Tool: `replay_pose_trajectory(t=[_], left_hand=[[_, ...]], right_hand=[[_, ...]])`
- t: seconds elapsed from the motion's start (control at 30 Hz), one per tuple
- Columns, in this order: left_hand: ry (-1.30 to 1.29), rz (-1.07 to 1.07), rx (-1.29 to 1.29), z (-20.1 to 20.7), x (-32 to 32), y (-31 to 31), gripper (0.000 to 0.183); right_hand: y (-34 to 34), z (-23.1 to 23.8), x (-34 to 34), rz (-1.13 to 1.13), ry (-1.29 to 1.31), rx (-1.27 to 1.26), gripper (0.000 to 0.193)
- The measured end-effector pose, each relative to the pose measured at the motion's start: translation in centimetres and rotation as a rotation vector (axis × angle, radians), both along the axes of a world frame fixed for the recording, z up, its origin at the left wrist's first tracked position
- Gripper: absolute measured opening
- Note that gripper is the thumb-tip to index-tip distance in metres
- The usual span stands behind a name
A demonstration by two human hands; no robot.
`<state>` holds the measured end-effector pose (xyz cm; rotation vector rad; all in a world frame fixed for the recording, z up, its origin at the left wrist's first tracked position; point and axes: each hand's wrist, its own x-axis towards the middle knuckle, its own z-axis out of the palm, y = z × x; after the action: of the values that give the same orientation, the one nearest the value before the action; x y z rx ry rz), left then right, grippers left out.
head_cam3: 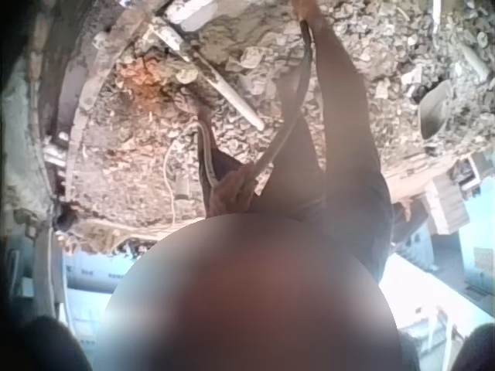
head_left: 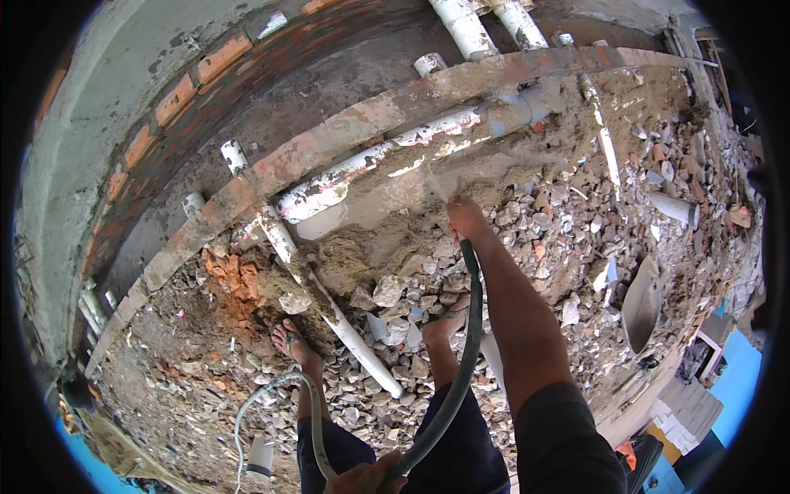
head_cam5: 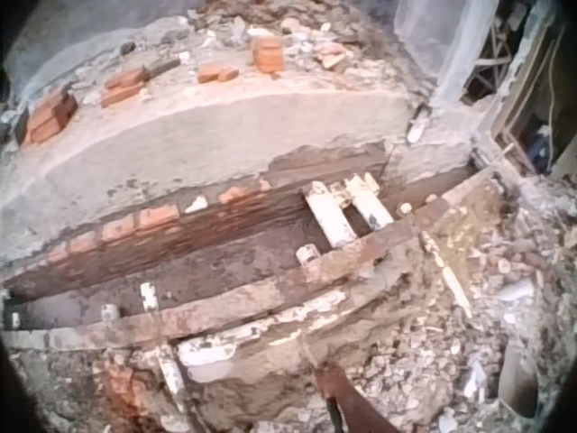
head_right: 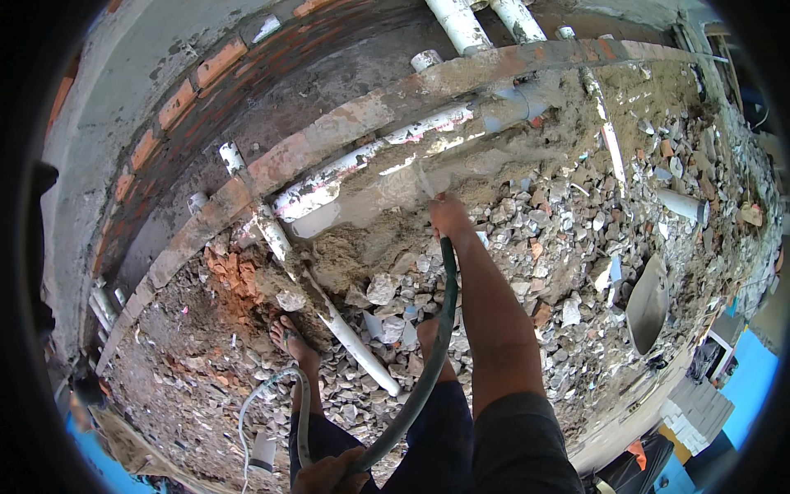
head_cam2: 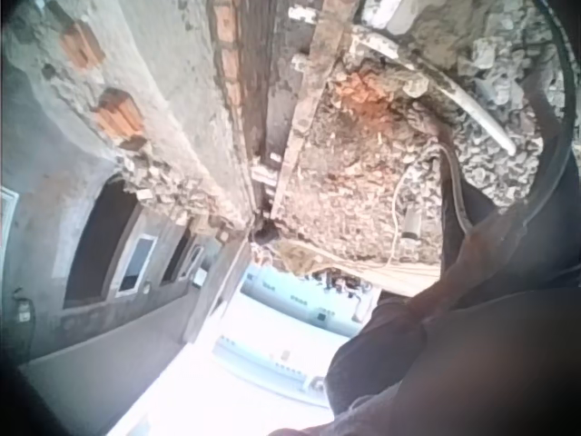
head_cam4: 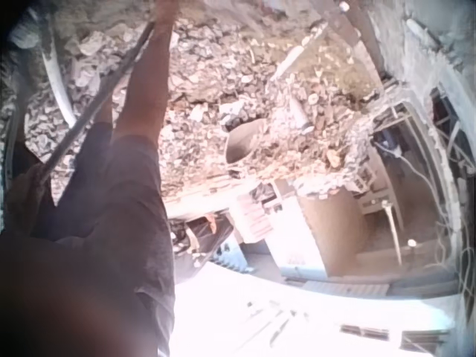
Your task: The person picks up a garden hose and sprays water onto a trench and surrounding rubble at a construction site. They move along the trench, directing the water stream to wet the ground and debris.
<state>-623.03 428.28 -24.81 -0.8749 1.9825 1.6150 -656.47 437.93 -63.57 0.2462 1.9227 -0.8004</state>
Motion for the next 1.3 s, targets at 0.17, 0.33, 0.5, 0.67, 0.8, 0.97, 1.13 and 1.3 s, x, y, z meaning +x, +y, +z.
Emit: replay_pose_trajectory(t=[0.17, 0.33, 0.5, 0.67, 0.8, 0.97, 1.13, 1.3], left_hand=[[-0.032, -0.001, -0.007, 0.9, 1.3, -0.9, 0.034], [-0.049, 0.011, -0.005, 2.1, 3.0, -1.4, 0.032], [-0.084, 0.023, -0.019, 3.4, 4.7, -2.0, 0.03], [0.038, -0.093, -0.117, 3.7, 5.6, -3.1, 0.033], [-0.016, -0.018, -0.082, 3.8, 6.5, -3.4, 0.035], [-0.078, 0.034, -0.062, 4.1, 8.5, -3.5, 0.037], [-0.139, 0.05, -0.069, 4.6, 10.6, -3.5, 0.038], [-0.189, 0.063, -0.069, 5.0, 13.2, -3.3, 0.04]], right_hand=[[-1.8, -1.3, 3.8, 0.187, -0.074, -0.082, 0.028], [-4.5, -1.7, 8.7, 0.225, -0.124, -0.065, 0.022], [-7.1, -2.2, 11.6, 0.283, -0.124, -0.129, 0.023], [-8.1, -1.8, 12.6, 0.082, -0.151, -0.04, 0.028], [-7.9, -1.8, 14.6, 0.229, -0.2, -0.073, 0.035], [-7.2, -3.2, 20.6, 0.239, -0.326, -0.12, 0.026], [-7.4, -4.0, 24.4, 0.27, -0.367, -0.053, 0.038], [-9.4, -3.4, 25.5, 0.165, -0.32, -0.111, 0.019]])
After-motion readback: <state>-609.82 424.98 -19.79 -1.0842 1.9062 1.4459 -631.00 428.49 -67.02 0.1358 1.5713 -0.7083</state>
